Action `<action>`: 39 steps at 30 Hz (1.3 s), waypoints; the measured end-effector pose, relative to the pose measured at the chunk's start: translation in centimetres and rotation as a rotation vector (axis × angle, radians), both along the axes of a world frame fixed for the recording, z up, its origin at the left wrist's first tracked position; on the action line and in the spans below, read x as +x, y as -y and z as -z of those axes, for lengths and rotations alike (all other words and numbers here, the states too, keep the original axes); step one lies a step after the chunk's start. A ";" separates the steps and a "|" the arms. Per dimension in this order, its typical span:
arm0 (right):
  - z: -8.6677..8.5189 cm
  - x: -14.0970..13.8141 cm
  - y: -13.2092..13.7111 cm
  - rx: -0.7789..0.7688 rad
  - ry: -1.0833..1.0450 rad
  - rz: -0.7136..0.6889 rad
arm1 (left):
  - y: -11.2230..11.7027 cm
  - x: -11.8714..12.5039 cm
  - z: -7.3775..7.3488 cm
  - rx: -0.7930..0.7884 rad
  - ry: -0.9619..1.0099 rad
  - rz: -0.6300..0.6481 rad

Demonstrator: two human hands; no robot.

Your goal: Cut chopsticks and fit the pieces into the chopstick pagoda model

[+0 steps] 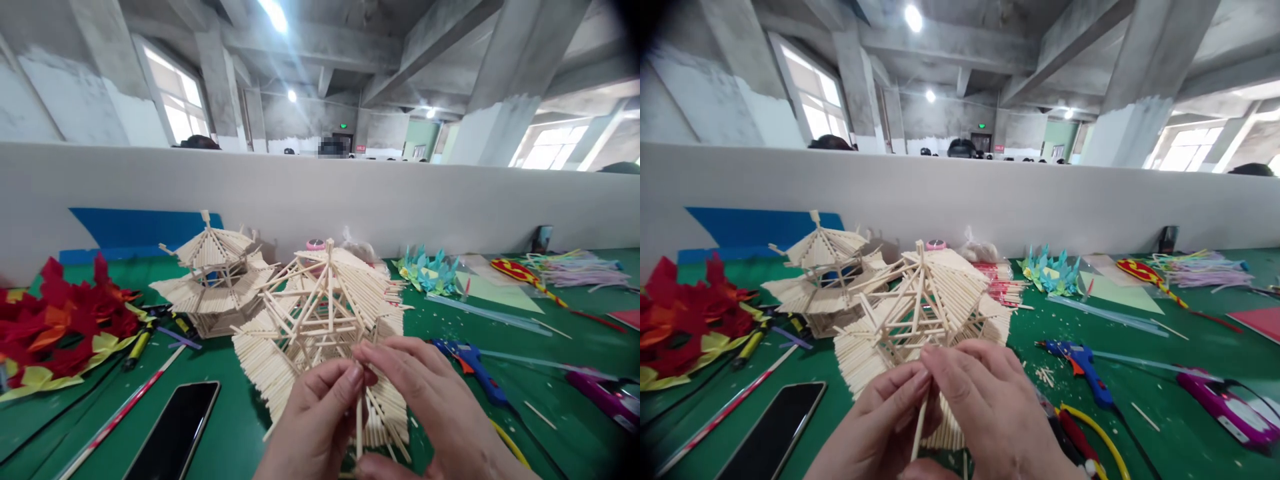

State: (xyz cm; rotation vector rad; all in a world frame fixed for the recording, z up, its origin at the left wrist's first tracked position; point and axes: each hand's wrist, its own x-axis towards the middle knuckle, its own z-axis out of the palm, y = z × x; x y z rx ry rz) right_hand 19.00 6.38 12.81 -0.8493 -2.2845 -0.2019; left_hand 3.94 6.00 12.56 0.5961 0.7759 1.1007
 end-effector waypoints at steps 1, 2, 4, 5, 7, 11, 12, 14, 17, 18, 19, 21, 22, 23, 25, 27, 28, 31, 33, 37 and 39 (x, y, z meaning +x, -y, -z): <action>0.0 0.1 -0.2 -0.002 0.012 -0.006 | -0.1 0.0 -0.1 0.006 0.012 0.006; 0.0 0.3 -0.4 -0.002 0.022 -0.014 | -0.2 0.0 -0.1 0.007 0.023 0.009; -0.1 0.5 -0.6 0.000 0.029 -0.019 | -0.3 0.0 -0.2 -0.007 0.042 -0.001; -0.2 0.6 -0.6 0.003 0.021 -0.013 | -0.3 0.0 -0.1 -0.015 0.045 -0.007; -0.1 0.6 -0.7 0.018 -0.015 -0.003 | -0.4 0.0 0.1 -0.022 0.028 -0.010; 0.1 0.5 -0.9 0.044 -0.070 0.024 | -0.3 0.0 0.9 0.016 -0.066 0.042; 0.1 0.6 -0.9 0.033 -0.077 0.034 | -0.3 0.0 1.0 0.034 -0.090 0.043; -0.4 0.7 -0.8 -0.011 -0.082 0.048 | -0.2 0.0 1.0 0.071 -0.145 0.028; -1.6 1.3 -0.7 -0.095 -0.035 0.016 | -0.1 -0.1 0.3 0.119 -0.281 0.057; -2.0 1.5 -0.7 -0.118 -0.007 -0.011 | -0.1 -0.2 -0.1 0.136 -0.334 0.078; -2.3 1.6 -0.7 -0.142 0.017 -0.038 | 0.0 -0.3 -0.5 0.149 -0.383 0.090; -2.5 1.9 -0.8 -0.187 0.029 -0.067 | 0.1 -0.5 -1.1 0.163 -0.443 0.050; -2.5 2.0 -0.9 -0.203 0.016 -0.071 | 0.1 -0.6 -1.3 0.170 -0.444 0.007; -2.3 2.1 -0.9 -0.210 -0.019 -0.067 | 0.1 -0.6 -1.4 0.172 -0.428 -0.028; -1.8 2.0 -0.8 -0.224 -0.123 -0.046 | 0.1 -0.6 -1.3 0.168 -0.355 -0.066; -1.2 1.7 -0.6 -0.246 -0.233 -0.027 | 0.1 -0.4 -0.8 0.159 -0.272 -0.080; -0.9 1.5 -0.5 -0.266 -0.275 -0.021 | 0.0 -0.2 -0.5 0.161 -0.239 -0.089; -0.1 0.7 -0.1 -0.359 -0.333 0.003 | -0.1 0.4 0.3 0.198 -0.201 -0.143; 0.2 0.5 0.1 -0.422 -0.318 0.007 | -0.2 0.7 0.6 0.208 -0.209 -0.168; 0.1 0.7 0.0 -0.386 -0.318 0.015 | -0.3 0.7 0.5 0.213 -0.317 -0.148; -0.4 0.8 -0.3 -0.330 -0.386 0.039 | -0.3 0.5 0.3 0.235 -0.397 -0.108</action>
